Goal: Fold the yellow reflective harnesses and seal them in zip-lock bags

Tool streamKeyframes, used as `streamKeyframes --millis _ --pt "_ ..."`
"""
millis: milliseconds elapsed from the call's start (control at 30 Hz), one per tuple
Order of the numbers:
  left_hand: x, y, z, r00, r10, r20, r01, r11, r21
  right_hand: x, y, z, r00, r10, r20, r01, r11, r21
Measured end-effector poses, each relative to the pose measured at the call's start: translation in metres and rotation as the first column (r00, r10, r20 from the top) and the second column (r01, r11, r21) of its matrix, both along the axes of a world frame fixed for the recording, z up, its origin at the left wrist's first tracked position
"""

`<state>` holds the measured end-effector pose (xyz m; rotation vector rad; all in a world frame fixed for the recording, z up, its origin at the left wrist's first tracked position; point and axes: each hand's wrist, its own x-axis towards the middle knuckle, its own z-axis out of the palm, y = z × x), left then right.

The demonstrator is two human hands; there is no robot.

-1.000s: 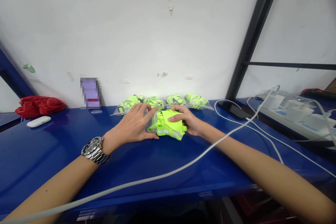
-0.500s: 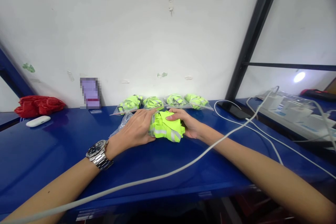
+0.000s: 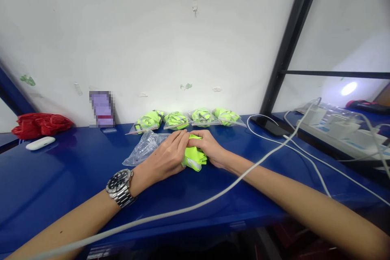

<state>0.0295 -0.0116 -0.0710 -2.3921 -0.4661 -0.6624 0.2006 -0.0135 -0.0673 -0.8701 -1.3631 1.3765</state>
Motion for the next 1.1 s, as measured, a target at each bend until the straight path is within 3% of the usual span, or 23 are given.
streamKeyframes --millis 167,333,400,500,600,700,933,1100 --pt "-0.001 0.0 0.003 1.0 0.013 0.019 -0.012 1.0 -0.011 -0.003 -0.002 0.001 0.999 -0.032 0.002 0.032 0.999 0.018" --pt "-0.002 -0.003 0.013 0.966 0.23 0.115 -0.228 0.973 -0.023 0.004 -0.003 0.012 0.998 0.04 -0.056 -0.042 0.999 -0.034" --pt "-0.002 -0.002 0.012 0.956 0.259 0.139 -0.255 0.966 -0.053 0.008 -0.003 0.014 0.996 0.078 -0.045 -0.079 0.997 -0.02" --pt "-0.002 0.0 0.008 0.968 0.226 0.11 -0.219 0.973 -0.068 0.015 -0.001 0.014 0.967 0.254 -0.018 -0.254 0.966 -0.045" --pt "-0.003 0.002 0.005 0.979 0.183 0.09 -0.181 0.983 -0.032 0.024 0.001 0.015 0.888 0.458 -0.031 -0.459 0.885 -0.071" --pt "-0.002 0.0 0.007 0.987 0.154 0.052 -0.154 0.988 0.006 0.03 0.002 0.018 0.846 0.533 0.005 -0.53 0.844 -0.082" --pt "0.001 -0.006 0.007 0.991 0.131 0.034 -0.131 0.991 0.017 0.024 0.003 0.012 0.888 0.4 0.228 -0.44 0.883 0.163" --pt "-0.004 -0.001 0.003 0.995 0.076 0.062 -0.077 0.997 0.02 0.012 -0.002 0.008 0.952 0.224 0.208 -0.266 0.942 0.206"
